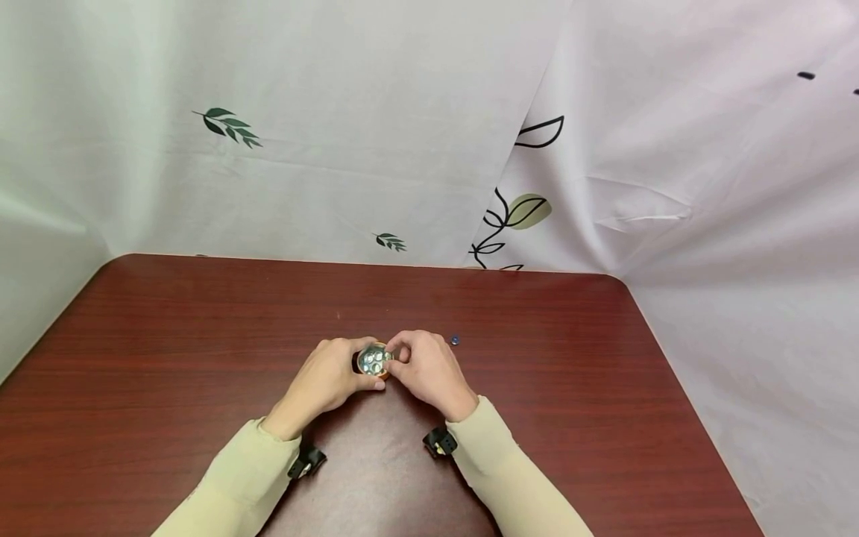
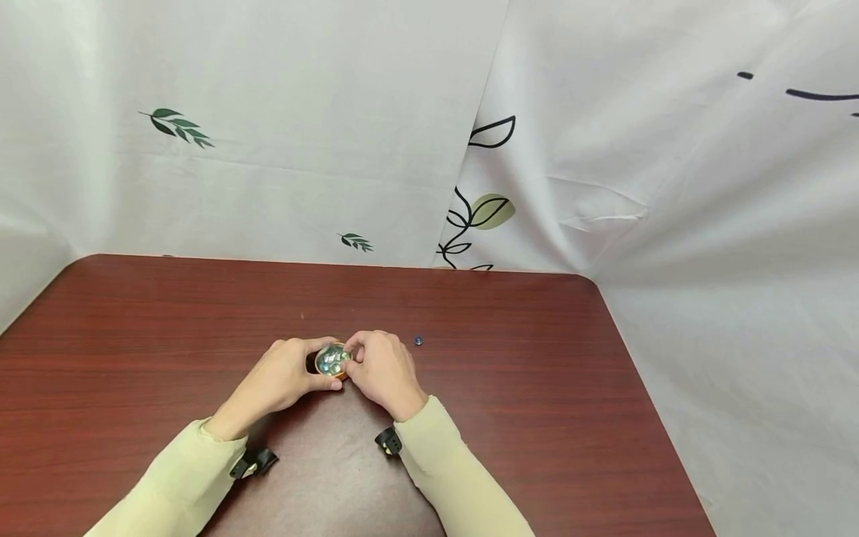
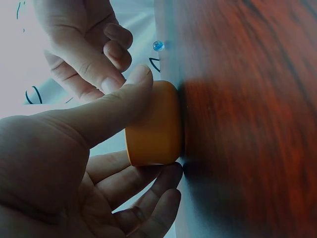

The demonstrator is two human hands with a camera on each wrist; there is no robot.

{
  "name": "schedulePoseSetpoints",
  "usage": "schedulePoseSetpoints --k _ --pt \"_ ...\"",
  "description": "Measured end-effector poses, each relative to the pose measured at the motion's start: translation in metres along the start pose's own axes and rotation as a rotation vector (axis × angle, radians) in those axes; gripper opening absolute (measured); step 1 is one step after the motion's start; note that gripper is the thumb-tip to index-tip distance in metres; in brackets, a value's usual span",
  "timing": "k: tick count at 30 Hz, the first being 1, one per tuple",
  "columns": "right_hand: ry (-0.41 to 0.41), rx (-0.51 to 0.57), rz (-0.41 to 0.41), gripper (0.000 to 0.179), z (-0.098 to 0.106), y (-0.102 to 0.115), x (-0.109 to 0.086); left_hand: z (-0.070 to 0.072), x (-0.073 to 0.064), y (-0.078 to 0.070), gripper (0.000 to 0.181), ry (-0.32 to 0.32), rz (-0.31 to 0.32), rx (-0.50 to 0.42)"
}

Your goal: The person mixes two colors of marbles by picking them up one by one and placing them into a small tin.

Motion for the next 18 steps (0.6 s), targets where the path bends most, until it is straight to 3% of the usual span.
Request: schedulePoseSetpoints --k 18 --pt "0.011 0.012 -0.015 0.009 -0.0048 -0.0015 0.0008 0.0004 -0.001 -0.0005 0.048 0.016 0.007 0.001"
Point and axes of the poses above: each hand's wrist, its own x-axis towards the middle knuckle, its own z-axis out of the back of the hand, y = z × x, the point moved 6 cm from there along x, towards the middle knuckle, and after that the axes turned 5 degrees about -y, right-handed, at the moved point
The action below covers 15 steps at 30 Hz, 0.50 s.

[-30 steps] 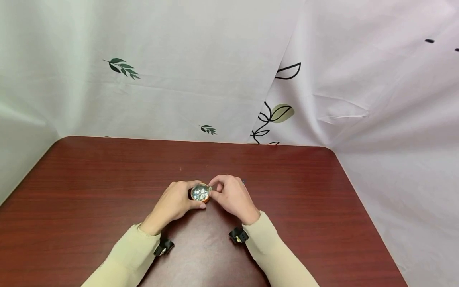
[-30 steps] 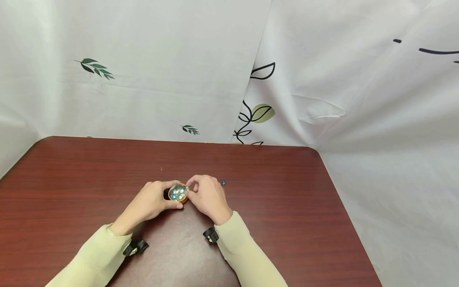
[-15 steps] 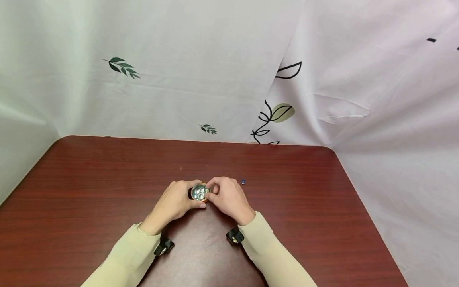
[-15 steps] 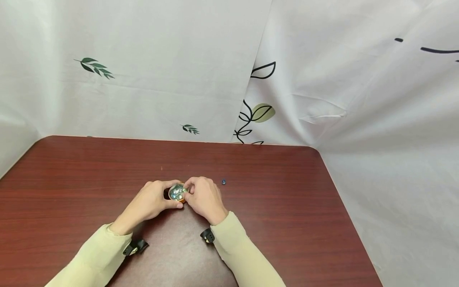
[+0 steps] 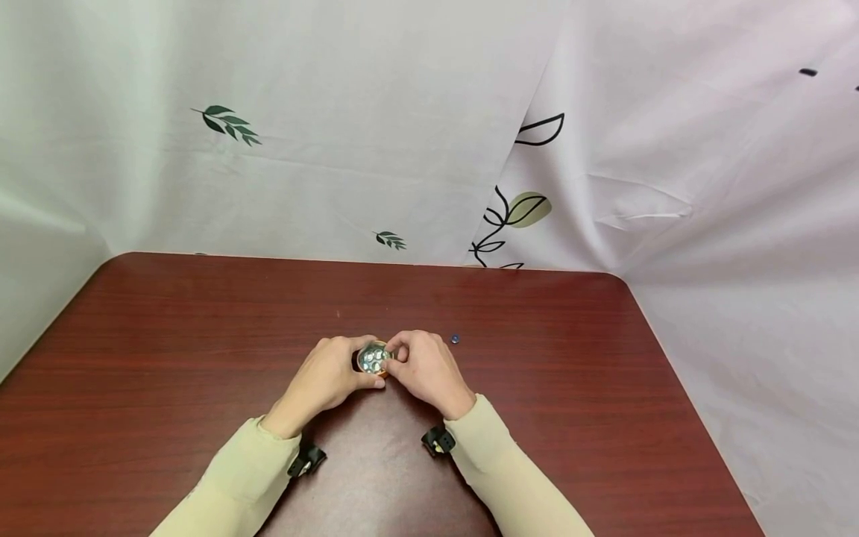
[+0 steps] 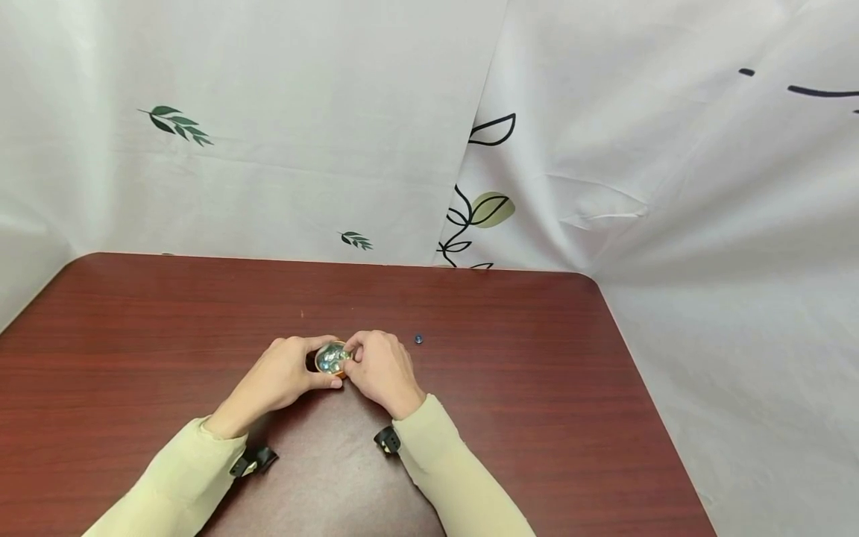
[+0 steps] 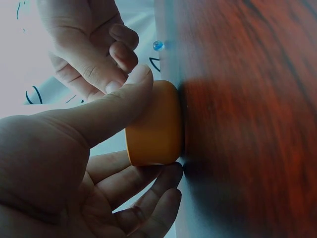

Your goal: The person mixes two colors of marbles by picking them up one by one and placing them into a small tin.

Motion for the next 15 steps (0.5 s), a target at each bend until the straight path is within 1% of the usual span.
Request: schedulePoseSetpoints --k 15 --pt "0.011 0.011 0.004 0.011 -0.0002 -0.0009 -0.0003 -0.0001 0.0001 -0.0001 0.047 0.011 0.007 0.001"
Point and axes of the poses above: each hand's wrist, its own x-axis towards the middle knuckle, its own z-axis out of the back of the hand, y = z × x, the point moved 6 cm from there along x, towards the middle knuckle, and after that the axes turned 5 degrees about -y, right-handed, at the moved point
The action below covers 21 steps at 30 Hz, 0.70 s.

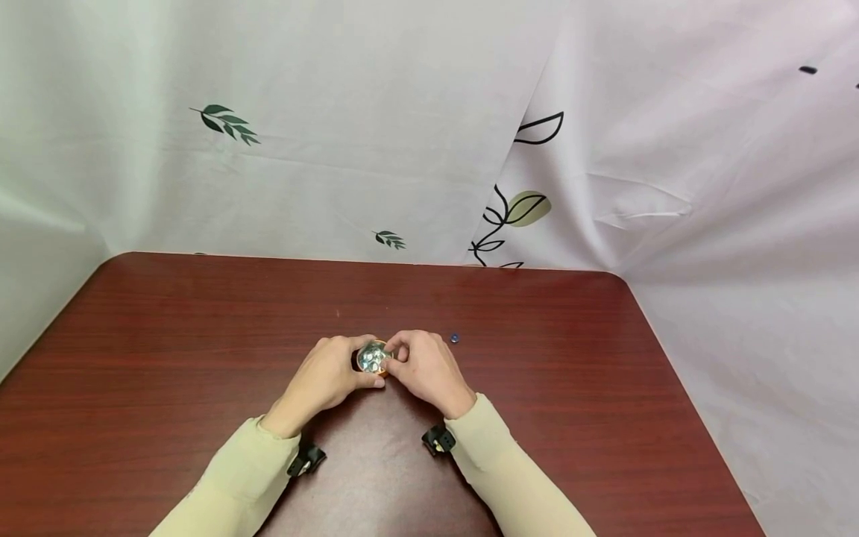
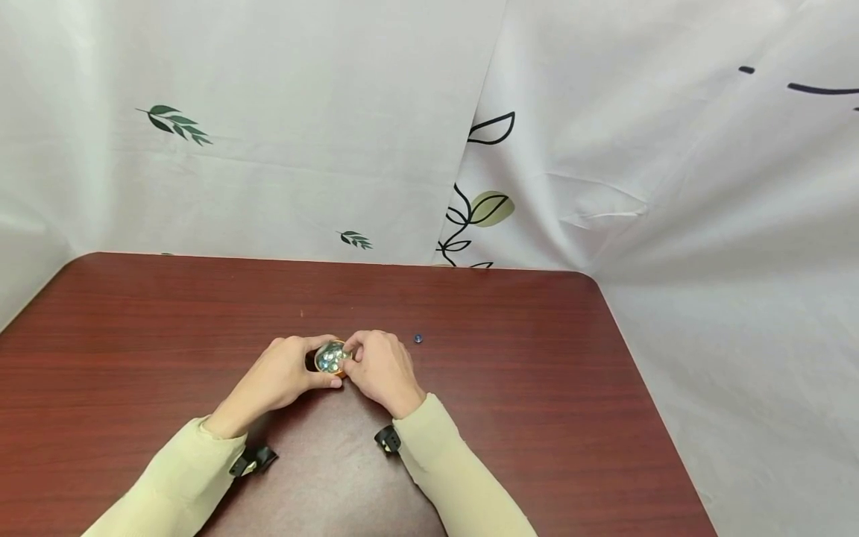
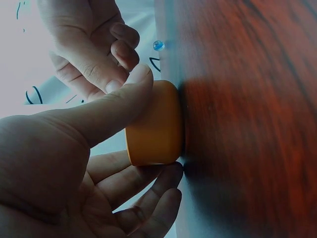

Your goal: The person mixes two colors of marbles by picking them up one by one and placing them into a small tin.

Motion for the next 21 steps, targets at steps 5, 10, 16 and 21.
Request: schedulePoseSetpoints --k 5,10,16,21 --pt "-0.006 0.001 0.012 0.012 0.0011 0.0006 -0.0003 0.0002 0.0005 -0.0005 0.047 -0.006 -0.004 0.005" --pt "-0.018 -0.003 0.026 0.013 0.0021 0.0008 -0.0008 0.0005 0.0007 -0.0014 0.047 -0.012 -0.013 0.003" --pt "-0.022 -0.018 0.042 0.013 0.0032 0.0018 -0.0017 0.0014 -0.0012 -0.0018 0.046 -0.008 -0.003 0.002" --pt "-0.024 -0.025 0.034 0.013 0.0068 0.0009 -0.0025 0.0013 -0.0011 -0.0024 0.046 -0.007 -0.003 0.001"
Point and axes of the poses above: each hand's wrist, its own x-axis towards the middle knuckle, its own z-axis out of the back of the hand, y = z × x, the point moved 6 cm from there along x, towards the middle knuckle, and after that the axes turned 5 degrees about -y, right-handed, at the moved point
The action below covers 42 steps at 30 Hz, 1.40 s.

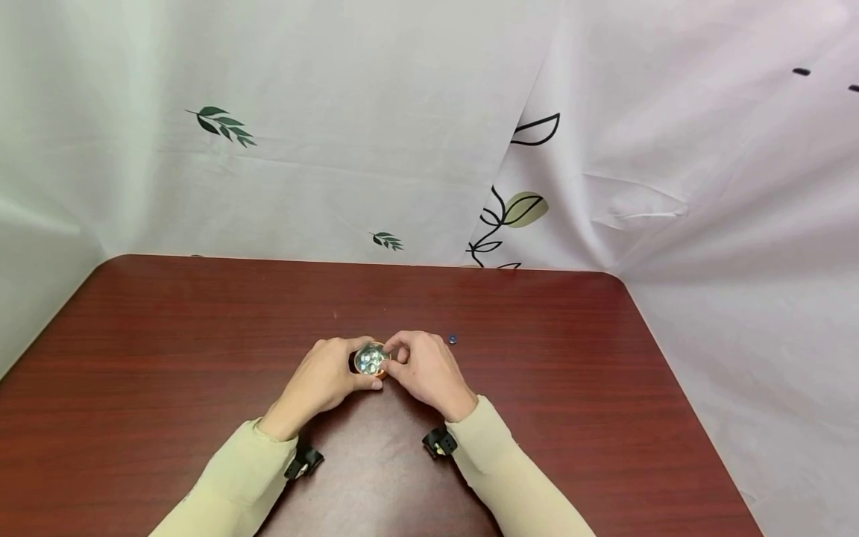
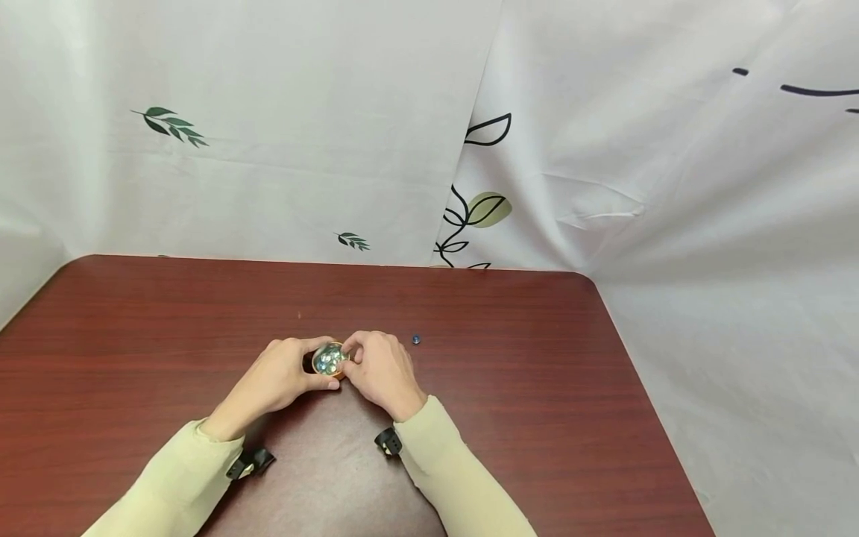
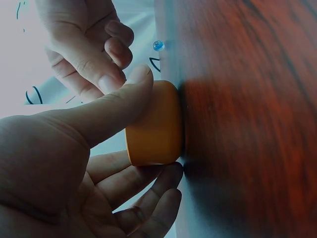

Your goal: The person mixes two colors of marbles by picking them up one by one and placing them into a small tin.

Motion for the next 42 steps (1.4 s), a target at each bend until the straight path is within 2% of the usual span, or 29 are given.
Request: schedulePoseSetpoints --k 16,30,34,42 --pt "-0.046 0.02 0.01 0.016 0.014 -0.006 -0.001 0.0 0.0 0.0 0.044 -0.014 -0.014 -0.004" --pt "-0.061 0.031 -0.048 0.021 0.03 -0.023 -0.001 0.001 0.0 0.0 0.05 0.01 0.043 -0.004" --pt "-0.051 0.038 -0.087 0.023 0.036 -0.032 -0.001 -0.001 0.001 0.001 0.052 0.017 0.062 -0.014" --pt "-0.035 0.047 -0.138 0.026 0.044 -0.045 0.001 -0.001 0.001 0.002 0.052 0.018 0.07 -0.012"
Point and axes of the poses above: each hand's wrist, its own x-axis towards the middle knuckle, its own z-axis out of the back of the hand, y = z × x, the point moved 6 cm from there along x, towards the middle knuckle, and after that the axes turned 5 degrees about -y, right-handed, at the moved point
